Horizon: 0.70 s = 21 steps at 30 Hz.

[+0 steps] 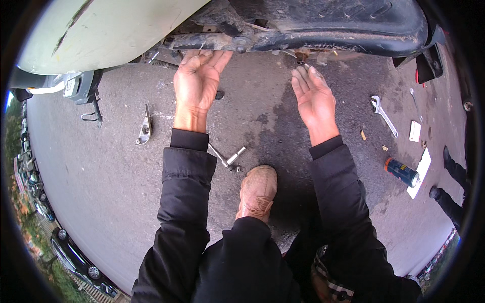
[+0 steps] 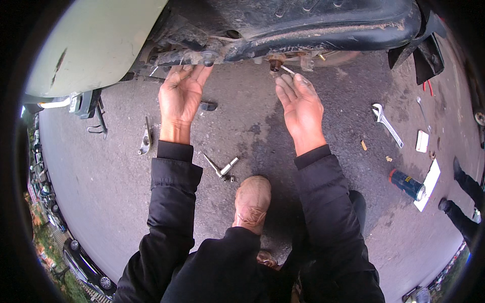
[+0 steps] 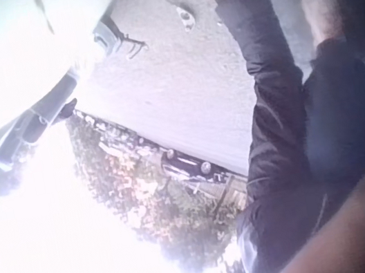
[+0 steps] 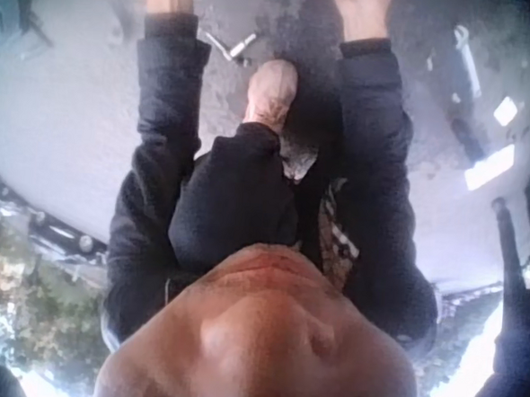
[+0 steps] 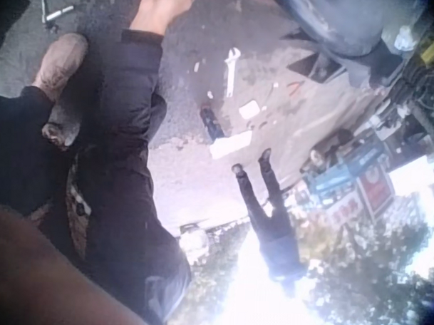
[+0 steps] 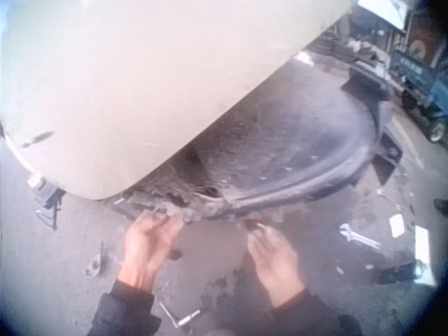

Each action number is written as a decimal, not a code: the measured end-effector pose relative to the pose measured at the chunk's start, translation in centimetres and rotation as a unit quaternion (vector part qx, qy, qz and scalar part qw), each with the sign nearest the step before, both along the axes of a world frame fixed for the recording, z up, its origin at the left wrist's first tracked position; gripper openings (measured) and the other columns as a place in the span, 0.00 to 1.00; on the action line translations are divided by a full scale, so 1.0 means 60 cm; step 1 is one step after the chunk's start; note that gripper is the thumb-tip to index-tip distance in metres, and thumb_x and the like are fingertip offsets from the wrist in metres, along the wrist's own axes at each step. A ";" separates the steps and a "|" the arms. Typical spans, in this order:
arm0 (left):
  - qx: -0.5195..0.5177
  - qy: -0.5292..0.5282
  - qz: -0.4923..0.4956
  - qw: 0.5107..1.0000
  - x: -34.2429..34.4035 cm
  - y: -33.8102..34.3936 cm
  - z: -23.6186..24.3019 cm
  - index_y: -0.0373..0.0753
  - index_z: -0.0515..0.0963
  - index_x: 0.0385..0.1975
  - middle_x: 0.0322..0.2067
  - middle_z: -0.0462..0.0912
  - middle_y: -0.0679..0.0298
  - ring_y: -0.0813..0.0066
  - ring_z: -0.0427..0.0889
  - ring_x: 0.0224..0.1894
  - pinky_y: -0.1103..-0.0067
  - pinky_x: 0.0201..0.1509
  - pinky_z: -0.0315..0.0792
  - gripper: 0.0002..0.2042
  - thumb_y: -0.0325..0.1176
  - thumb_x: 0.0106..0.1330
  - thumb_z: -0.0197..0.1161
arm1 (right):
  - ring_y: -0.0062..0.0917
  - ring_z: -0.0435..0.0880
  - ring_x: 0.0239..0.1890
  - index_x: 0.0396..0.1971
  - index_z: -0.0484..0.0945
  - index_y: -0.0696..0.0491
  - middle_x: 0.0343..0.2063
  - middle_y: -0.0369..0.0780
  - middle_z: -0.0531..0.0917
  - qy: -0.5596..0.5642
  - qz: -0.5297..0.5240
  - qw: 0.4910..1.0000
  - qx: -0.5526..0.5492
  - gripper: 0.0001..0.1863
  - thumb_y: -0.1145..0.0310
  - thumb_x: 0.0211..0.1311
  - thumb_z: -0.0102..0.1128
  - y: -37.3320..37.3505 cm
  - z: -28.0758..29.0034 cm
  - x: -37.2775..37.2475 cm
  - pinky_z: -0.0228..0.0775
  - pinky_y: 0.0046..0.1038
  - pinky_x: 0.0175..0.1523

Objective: The person works on the rear wheel area of a white scooter, using a socket wrench and a screwdriver to remove and install bolts and a metal plate. They repeatedly adjust components under the scooter's body and handle small fasteners and tools on the ground.

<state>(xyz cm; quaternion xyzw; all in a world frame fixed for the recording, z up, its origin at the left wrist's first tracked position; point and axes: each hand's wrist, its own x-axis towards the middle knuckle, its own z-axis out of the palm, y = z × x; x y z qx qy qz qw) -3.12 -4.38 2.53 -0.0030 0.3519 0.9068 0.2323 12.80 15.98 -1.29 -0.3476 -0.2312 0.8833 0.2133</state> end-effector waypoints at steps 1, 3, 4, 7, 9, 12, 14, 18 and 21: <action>0.003 -0.004 -0.002 1.000 0.002 0.001 0.001 0.18 0.62 0.53 0.52 0.70 0.40 0.33 0.68 0.69 0.45 0.75 0.66 0.12 0.17 0.73 0.44 | 0.43 0.81 0.61 0.55 0.73 0.61 0.56 0.52 0.80 0.003 -0.001 1.000 -0.001 0.14 0.69 0.77 0.57 0.000 0.000 0.000 0.76 0.40 0.67; -0.019 -0.019 -0.002 1.000 0.008 0.006 -0.001 0.17 0.62 0.55 0.50 0.72 0.42 0.35 0.70 0.68 0.47 0.75 0.67 0.14 0.17 0.73 0.45 | 0.44 0.81 0.62 0.55 0.73 0.61 0.56 0.52 0.80 -0.001 -0.004 1.000 0.000 0.15 0.68 0.77 0.57 0.001 0.001 -0.001 0.76 0.41 0.67; -0.044 -0.031 0.002 0.999 0.019 0.011 -0.005 0.16 0.63 0.56 0.50 0.73 0.43 0.36 0.71 0.68 0.49 0.75 0.68 0.14 0.16 0.73 0.45 | 0.44 0.81 0.62 0.55 0.73 0.61 0.57 0.52 0.80 -0.005 -0.007 1.000 0.004 0.15 0.68 0.77 0.57 0.001 0.001 -0.002 0.75 0.41 0.67; -0.064 -0.008 -0.036 0.997 0.030 0.015 -0.010 0.16 0.66 0.56 0.53 0.77 0.40 0.41 0.76 0.64 0.55 0.73 0.72 0.15 0.22 0.77 0.51 | 0.44 0.81 0.62 0.56 0.73 0.61 0.58 0.53 0.79 -0.013 -0.009 1.000 0.006 0.15 0.68 0.77 0.56 0.001 0.002 -0.003 0.75 0.41 0.67; -0.095 0.010 -0.060 0.994 0.039 0.027 -0.018 0.16 0.67 0.56 0.56 0.77 0.38 0.42 0.79 0.62 0.56 0.71 0.74 0.16 0.25 0.78 0.53 | 0.45 0.80 0.62 0.56 0.72 0.61 0.58 0.53 0.78 -0.007 0.000 1.000 0.011 0.15 0.68 0.77 0.56 0.002 0.003 -0.002 0.75 0.41 0.67; -0.109 0.006 -0.046 0.993 0.038 0.051 -0.027 0.18 0.69 0.54 0.54 0.78 0.39 0.44 0.81 0.60 0.58 0.68 0.77 0.15 0.28 0.79 0.55 | 0.45 0.81 0.61 0.56 0.72 0.62 0.58 0.54 0.78 0.005 0.001 1.000 0.008 0.16 0.68 0.77 0.55 0.005 0.006 0.000 0.76 0.42 0.67; -0.109 0.014 -0.043 0.993 0.031 0.071 -0.034 0.18 0.69 0.54 0.55 0.78 0.37 0.42 0.80 0.61 0.56 0.69 0.76 0.15 0.27 0.79 0.53 | 0.45 0.82 0.60 0.56 0.71 0.63 0.57 0.54 0.79 0.002 -0.002 1.000 0.025 0.16 0.68 0.77 0.56 0.007 0.007 -0.001 0.76 0.42 0.67; -0.150 0.055 -0.052 0.986 0.017 0.068 -0.037 0.18 0.69 0.55 0.58 0.76 0.34 0.40 0.77 0.63 0.54 0.72 0.72 0.15 0.27 0.80 0.49 | 0.45 0.83 0.58 0.56 0.72 0.64 0.55 0.54 0.81 -0.020 -0.020 0.999 0.045 0.16 0.69 0.77 0.57 0.002 0.009 -0.007 0.78 0.42 0.64; -0.166 0.067 -0.086 0.980 0.026 0.066 -0.039 0.20 0.70 0.54 0.58 0.77 0.36 0.42 0.78 0.64 0.55 0.73 0.72 0.14 0.28 0.80 0.51 | 0.43 0.85 0.56 0.54 0.73 0.63 0.52 0.54 0.82 -0.027 -0.016 0.998 0.050 0.16 0.69 0.76 0.59 -0.001 0.014 -0.007 0.80 0.39 0.61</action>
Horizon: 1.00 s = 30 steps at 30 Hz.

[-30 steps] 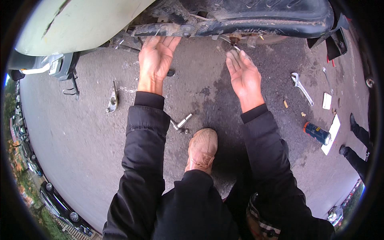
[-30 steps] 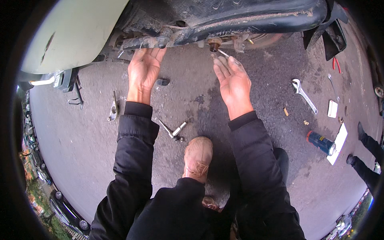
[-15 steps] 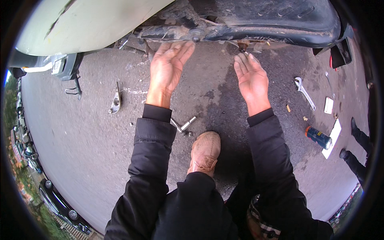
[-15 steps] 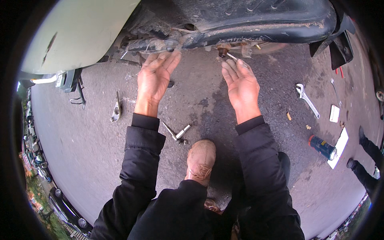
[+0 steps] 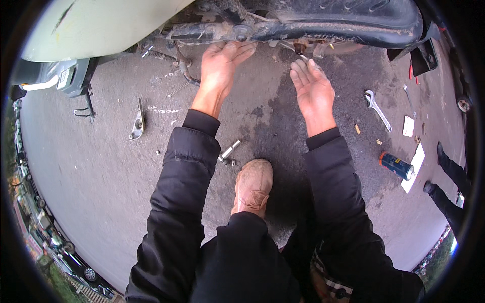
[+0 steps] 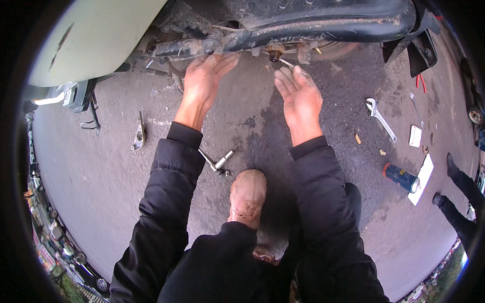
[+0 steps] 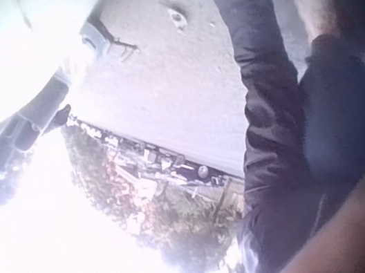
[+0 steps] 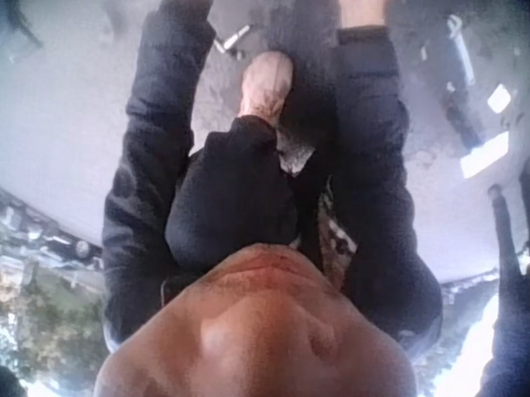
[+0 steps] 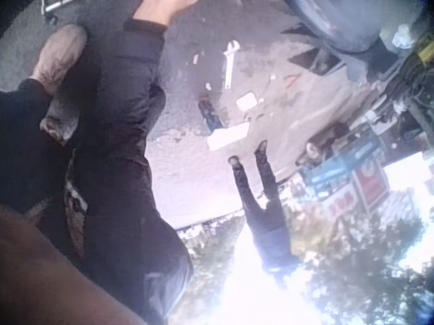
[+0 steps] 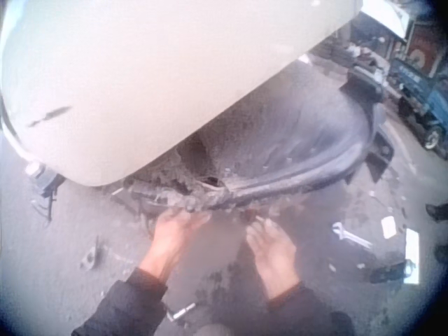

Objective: The person works on the rear wheel area of a white scooter, using a socket wrench and a screwdriver to remove and install bolts and a metal plate. They repeatedly adjust components under the scooter's body and handle small fasteners and tools on the ground.

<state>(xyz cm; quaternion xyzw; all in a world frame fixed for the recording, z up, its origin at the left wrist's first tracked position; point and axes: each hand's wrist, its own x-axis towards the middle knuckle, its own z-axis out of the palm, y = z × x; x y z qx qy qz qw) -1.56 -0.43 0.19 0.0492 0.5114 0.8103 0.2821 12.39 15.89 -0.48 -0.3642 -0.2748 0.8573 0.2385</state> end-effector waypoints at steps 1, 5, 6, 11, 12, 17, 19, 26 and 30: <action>-0.003 0.002 -0.018 1.000 0.006 0.005 -0.001 0.21 0.70 0.54 0.58 0.77 0.37 0.44 0.78 0.64 0.56 0.73 0.71 0.14 0.28 0.80 0.51 | 0.43 0.86 0.55 0.54 0.74 0.63 0.51 0.54 0.83 -0.015 -0.005 1.000 0.003 0.15 0.69 0.76 0.59 0.003 0.003 0.004 0.81 0.38 0.59; -0.036 -0.061 -0.087 0.994 0.049 0.051 -0.009 0.25 0.71 0.59 0.59 0.78 0.45 0.48 0.78 0.65 0.59 0.73 0.70 0.18 0.33 0.79 0.57 | 0.40 0.89 0.47 0.52 0.76 0.62 0.45 0.51 0.86 0.023 0.032 0.998 0.048 0.14 0.68 0.75 0.60 0.016 0.017 0.016 0.83 0.37 0.55; -0.029 -0.084 -0.112 0.990 0.057 0.064 -0.011 0.26 0.72 0.59 0.58 0.79 0.46 0.50 0.78 0.64 0.60 0.73 0.70 0.18 0.34 0.79 0.58 | 0.38 0.89 0.46 0.50 0.76 0.62 0.44 0.50 0.86 0.028 0.038 0.998 0.049 0.13 0.69 0.75 0.60 0.017 0.020 0.018 0.83 0.36 0.54; 0.018 -0.184 -0.145 0.972 0.067 0.119 -0.023 0.30 0.76 0.57 0.57 0.80 0.54 0.61 0.78 0.61 0.66 0.68 0.72 0.17 0.38 0.78 0.60 | 0.33 0.90 0.41 0.53 0.77 0.62 0.41 0.46 0.87 -0.008 0.053 0.994 0.092 0.14 0.69 0.75 0.61 0.010 0.026 0.025 0.85 0.32 0.47; 0.014 -0.201 -0.135 0.970 0.069 0.127 -0.023 0.30 0.76 0.57 0.57 0.80 0.55 0.62 0.78 0.61 0.66 0.68 0.71 0.17 0.38 0.78 0.60 | 0.32 0.90 0.40 0.55 0.76 0.62 0.40 0.46 0.87 0.000 0.066 0.993 0.098 0.16 0.69 0.75 0.61 0.008 0.022 0.032 0.85 0.32 0.46; -0.029 -0.114 -0.137 0.984 0.076 0.124 -0.008 0.24 0.73 0.60 0.62 0.78 0.42 0.52 0.79 0.65 0.62 0.73 0.71 0.21 0.38 0.80 0.56 | 0.33 0.90 0.42 0.65 0.69 0.63 0.46 0.49 0.87 -0.081 0.133 0.980 0.121 0.26 0.68 0.73 0.63 0.051 -0.007 0.144 0.84 0.33 0.48; -0.023 -0.102 -0.163 0.981 0.079 0.123 0.003 0.25 0.70 0.63 0.61 0.79 0.43 0.52 0.80 0.64 0.62 0.71 0.73 0.23 0.39 0.80 0.54 | 0.35 0.89 0.45 0.64 0.71 0.62 0.48 0.50 0.86 -0.136 0.146 0.974 0.111 0.26 0.66 0.73 0.64 0.065 -0.025 0.203 0.83 0.35 0.51; -0.190 0.122 -0.201 0.953 0.069 -0.076 0.041 0.26 0.74 0.63 0.57 0.83 0.46 0.56 0.83 0.60 0.66 0.67 0.76 0.22 0.37 0.79 0.56 | 0.36 0.88 0.47 0.56 0.78 0.64 0.47 0.51 0.86 -0.326 0.062 0.934 0.135 0.26 0.56 0.71 0.66 0.123 -0.035 0.365 0.80 0.36 0.55; -0.378 0.091 -0.064 0.919 0.067 -0.300 0.034 0.27 0.78 0.59 0.53 0.86 0.50 0.60 0.86 0.54 0.69 0.62 0.79 0.19 0.35 0.77 0.59 | 0.32 0.88 0.48 0.56 0.80 0.61 0.47 0.46 0.87 -0.270 0.196 0.913 0.236 0.19 0.69 0.68 0.62 0.094 -0.056 0.355 0.79 0.31 0.54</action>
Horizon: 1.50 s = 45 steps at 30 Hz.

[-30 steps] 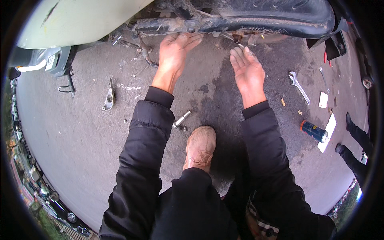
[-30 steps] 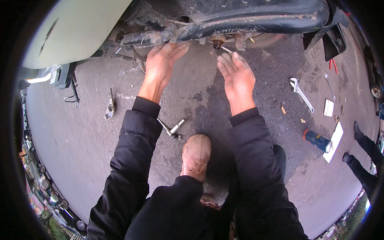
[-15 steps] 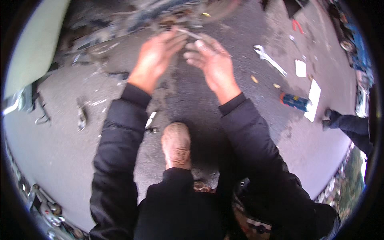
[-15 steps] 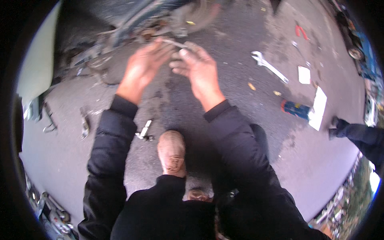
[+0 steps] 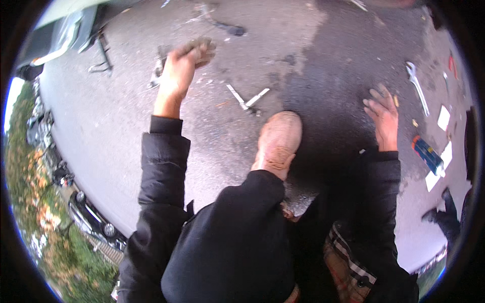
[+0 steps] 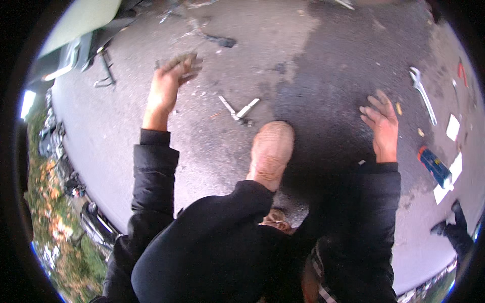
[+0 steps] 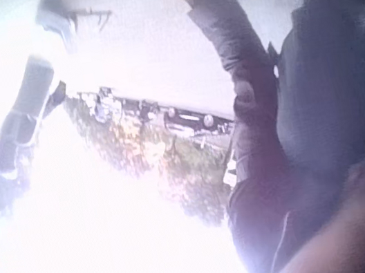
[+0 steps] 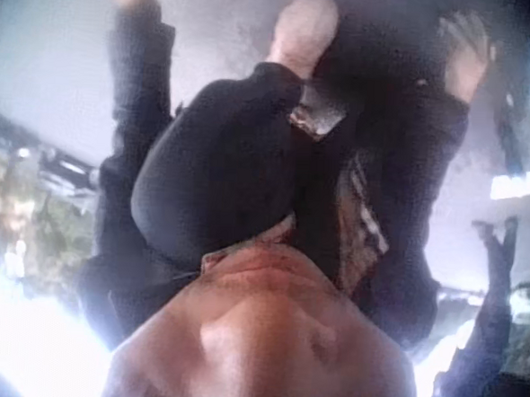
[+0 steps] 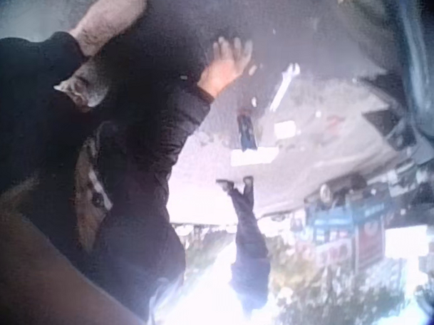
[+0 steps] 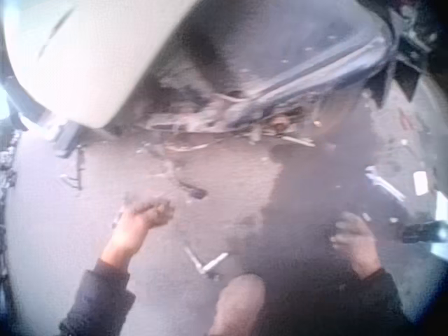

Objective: The person works on the rear wheel area of a white scooter, using a socket wrench and a screwdriver to remove and install bolts and a metal plate. They repeatedly adjust components under the scooter's body and handle small fasteners and tools on the ground.

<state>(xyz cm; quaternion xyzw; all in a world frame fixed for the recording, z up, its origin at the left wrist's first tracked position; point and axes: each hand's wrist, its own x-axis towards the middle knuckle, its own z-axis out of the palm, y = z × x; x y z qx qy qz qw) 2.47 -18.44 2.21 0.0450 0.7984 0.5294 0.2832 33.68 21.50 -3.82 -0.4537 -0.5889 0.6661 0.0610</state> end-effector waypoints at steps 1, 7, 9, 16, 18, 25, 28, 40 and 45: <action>-0.041 -0.021 0.046 0.998 0.010 -0.054 -0.003 0.28 0.78 0.59 0.53 0.86 0.51 0.61 0.86 0.54 0.69 0.61 0.79 0.19 0.35 0.76 0.58 | 0.31 0.88 0.48 0.56 0.80 0.60 0.47 0.45 0.87 -0.011 0.027 0.999 0.020 0.19 0.70 0.68 0.62 -0.016 -0.003 -0.008 0.79 0.30 0.53; -0.131 -0.036 0.239 0.961 0.095 -0.219 -0.063 0.30 0.80 0.57 0.46 0.88 0.57 0.69 0.86 0.44 0.72 0.48 0.82 0.18 0.32 0.73 0.61 | 0.25 0.86 0.43 0.55 0.82 0.58 0.45 0.41 0.87 -0.012 0.119 0.992 0.048 0.18 0.66 0.71 0.60 -0.067 0.013 -0.072 0.78 0.26 0.48; -0.162 -0.002 0.231 0.959 0.092 -0.218 -0.090 0.30 0.82 0.55 0.43 0.87 0.57 0.70 0.86 0.42 0.73 0.44 0.82 0.18 0.35 0.70 0.66 | 0.23 0.86 0.40 0.55 0.82 0.58 0.44 0.40 0.87 -0.022 0.097 0.994 0.049 0.18 0.64 0.73 0.61 -0.083 0.016 -0.081 0.77 0.25 0.45; -0.282 0.372 -0.047 0.883 -0.088 -0.088 -0.169 0.34 0.83 0.50 0.48 0.83 0.46 0.46 0.83 0.51 0.59 0.57 0.77 0.20 0.40 0.62 0.68 | 0.21 0.86 0.39 0.55 0.81 0.57 0.45 0.40 0.87 -0.055 0.152 0.986 0.044 0.19 0.60 0.73 0.63 -0.117 0.008 -0.088 0.77 0.23 0.45; -0.389 0.346 -0.095 0.849 -0.111 -0.039 -0.188 0.33 0.82 0.46 0.48 0.83 0.45 0.43 0.80 0.53 0.56 0.59 0.75 0.19 0.39 0.61 0.67 | 0.21 0.86 0.39 0.55 0.81 0.58 0.45 0.40 0.87 -0.047 0.166 0.984 0.037 0.18 0.62 0.74 0.62 -0.117 0.008 -0.083 0.77 0.23 0.45; -0.286 0.042 0.000 0.957 -0.020 -0.054 -0.149 0.30 0.85 0.38 0.34 0.89 0.45 0.55 0.90 0.40 0.62 0.46 0.81 0.17 0.40 0.58 0.69 | 0.23 0.86 0.40 0.55 0.81 0.60 0.43 0.40 0.87 -0.037 0.167 0.985 0.009 0.18 0.64 0.74 0.62 -0.142 0.026 -0.098 0.77 0.25 0.46; -0.057 -0.098 0.102 0.988 0.131 -0.035 -0.118 0.30 0.83 0.34 0.28 0.87 0.54 0.68 0.85 0.31 0.67 0.40 0.79 0.11 0.32 0.58 0.67 | 0.24 0.86 0.41 0.59 0.78 0.61 0.44 0.41 0.87 -0.028 0.233 0.971 -0.054 0.20 0.65 0.74 0.62 -0.202 0.039 -0.131 0.78 0.26 0.48; -0.230 0.158 0.107 0.954 0.195 -0.082 -0.141 0.32 0.81 0.47 0.44 0.82 0.50 0.60 0.85 0.39 0.67 0.48 0.80 0.17 0.28 0.56 0.67 | 0.28 0.87 0.37 0.60 0.79 0.51 0.52 0.45 0.83 -0.014 0.305 0.938 0.162 0.24 0.73 0.63 0.68 -0.275 0.029 -0.195 0.78 0.30 0.45; -0.303 0.171 0.214 0.913 0.122 -0.239 -0.145 0.30 0.84 0.40 0.40 0.87 0.45 0.52 0.85 0.43 0.64 0.52 0.78 0.13 0.30 0.57 0.68 | 0.41 0.83 0.47 0.49 0.85 0.50 0.47 0.45 0.81 0.101 0.488 0.826 0.262 0.16 0.75 0.60 0.65 -0.307 -0.016 -0.230 0.76 0.39 0.52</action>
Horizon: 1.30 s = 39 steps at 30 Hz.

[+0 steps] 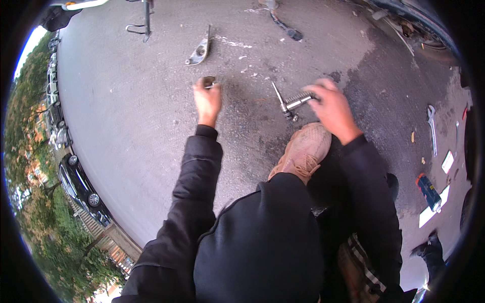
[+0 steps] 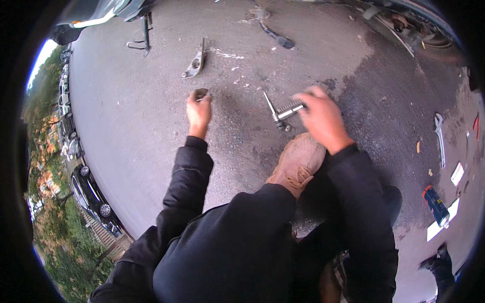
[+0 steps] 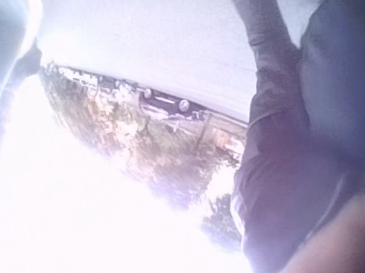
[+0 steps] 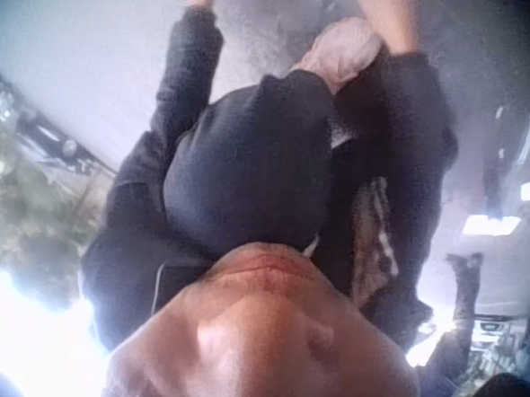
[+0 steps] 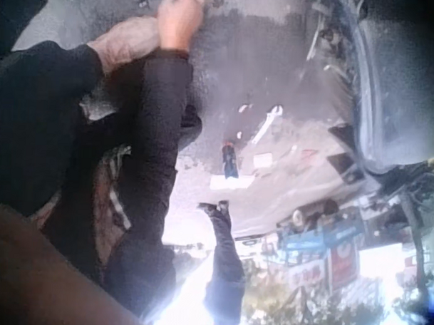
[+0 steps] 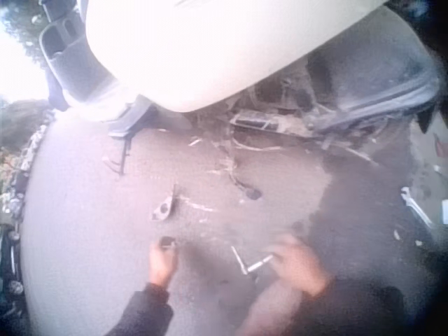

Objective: The person works on the rear wheel area of a white scooter, using a socket wrench and a screwdriver to remove and install bolts and a metal plate. They repeatedly adjust components under the scooter's body and handle small fasteners and tools on the ground.

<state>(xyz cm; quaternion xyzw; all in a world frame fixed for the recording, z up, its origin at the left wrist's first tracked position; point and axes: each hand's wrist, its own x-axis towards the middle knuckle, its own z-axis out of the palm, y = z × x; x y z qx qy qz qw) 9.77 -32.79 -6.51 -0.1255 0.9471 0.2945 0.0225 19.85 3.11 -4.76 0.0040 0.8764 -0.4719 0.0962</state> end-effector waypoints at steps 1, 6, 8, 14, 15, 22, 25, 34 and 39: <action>0.000 0.001 0.007 1.000 -0.006 -0.016 0.001 0.30 0.84 0.41 0.39 0.88 0.47 0.56 0.86 0.41 0.67 0.51 0.78 0.13 0.30 0.58 0.66 | 0.44 0.81 0.49 0.46 0.85 0.51 0.46 0.46 0.81 0.026 0.043 0.999 0.016 0.15 0.76 0.59 0.64 -0.014 -0.010 -0.006 0.75 0.41 0.54; 0.088 -0.059 0.057 0.993 0.005 -0.011 0.005 0.31 0.85 0.41 0.34 0.89 0.54 0.69 0.86 0.38 0.73 0.47 0.78 0.13 0.30 0.60 0.65 | 0.45 0.77 0.48 0.34 0.81 0.56 0.42 0.47 0.79 0.048 0.103 0.980 0.165 0.07 0.76 0.55 0.59 -0.045 -0.038 -0.006 0.73 0.42 0.54; 0.087 -0.078 0.000 0.993 0.020 0.019 0.005 0.33 0.85 0.39 0.28 0.85 0.65 0.79 0.80 0.27 0.78 0.32 0.76 0.10 0.31 0.65 0.62 | 0.47 0.78 0.51 0.38 0.81 0.57 0.43 0.48 0.79 0.042 0.107 0.977 0.178 0.09 0.76 0.56 0.59 -0.034 -0.038 0.003 0.73 0.44 0.55; 0.112 -0.260 -0.128 0.950 0.101 0.154 0.006 0.28 0.84 0.35 0.24 0.86 0.59 0.75 0.85 0.26 0.73 0.33 0.78 0.19 0.43 0.66 0.73 | 0.48 0.83 0.48 0.54 0.78 0.51 0.45 0.48 0.79 -0.002 0.074 0.991 0.112 0.21 0.76 0.58 0.60 0.000 -0.041 -0.007 0.76 0.46 0.51; 0.082 -0.242 -0.152 0.955 0.110 0.176 0.001 0.28 0.83 0.35 0.24 0.86 0.57 0.71 0.87 0.27 0.71 0.34 0.79 0.21 0.45 0.64 0.75 | 0.48 0.83 0.46 0.55 0.77 0.50 0.45 0.47 0.79 -0.006 0.076 0.987 0.141 0.23 0.76 0.58 0.61 0.001 -0.042 -0.011 0.77 0.46 0.49; 0.040 -0.250 -0.157 0.955 0.109 0.207 -0.004 0.27 0.83 0.39 0.34 0.88 0.44 0.50 0.88 0.40 0.64 0.47 0.80 0.22 0.43 0.57 0.76 | 0.52 0.82 0.46 0.54 0.73 0.49 0.46 0.49 0.78 -0.021 0.027 0.990 0.136 0.20 0.74 0.63 0.65 -0.021 -0.051 -0.027 0.75 0.49 0.48; 0.021 -0.258 -0.157 0.953 0.102 0.200 0.011 0.28 0.82 0.41 0.38 0.88 0.41 0.44 0.88 0.45 0.61 0.51 0.80 0.21 0.39 0.56 0.74 | 0.53 0.82 0.46 0.54 0.72 0.49 0.47 0.49 0.78 -0.018 0.026 0.988 0.152 0.19 0.73 0.64 0.64 -0.023 -0.055 -0.034 0.76 0.50 0.47; 0.054 -0.089 -0.308 0.946 0.124 0.237 0.043 0.31 0.77 0.43 0.42 0.80 0.45 0.45 0.84 0.44 0.59 0.47 0.77 0.20 0.38 0.58 0.75 | 0.53 0.82 0.44 0.44 0.77 0.54 0.44 0.50 0.79 -0.014 -0.059 0.985 0.159 0.12 0.70 0.63 0.66 -0.002 -0.077 -0.024 0.75 0.48 0.48; -0.001 -0.101 -0.316 0.943 0.120 0.278 0.011 0.34 0.72 0.50 0.43 0.81 0.46 0.41 0.83 0.45 0.56 0.47 0.79 0.22 0.37 0.61 0.72 | 0.49 0.84 0.44 0.42 0.77 0.56 0.39 0.49 0.83 -0.017 -0.126 0.990 0.063 0.11 0.73 0.62 0.67 0.021 -0.030 0.020 0.75 0.43 0.49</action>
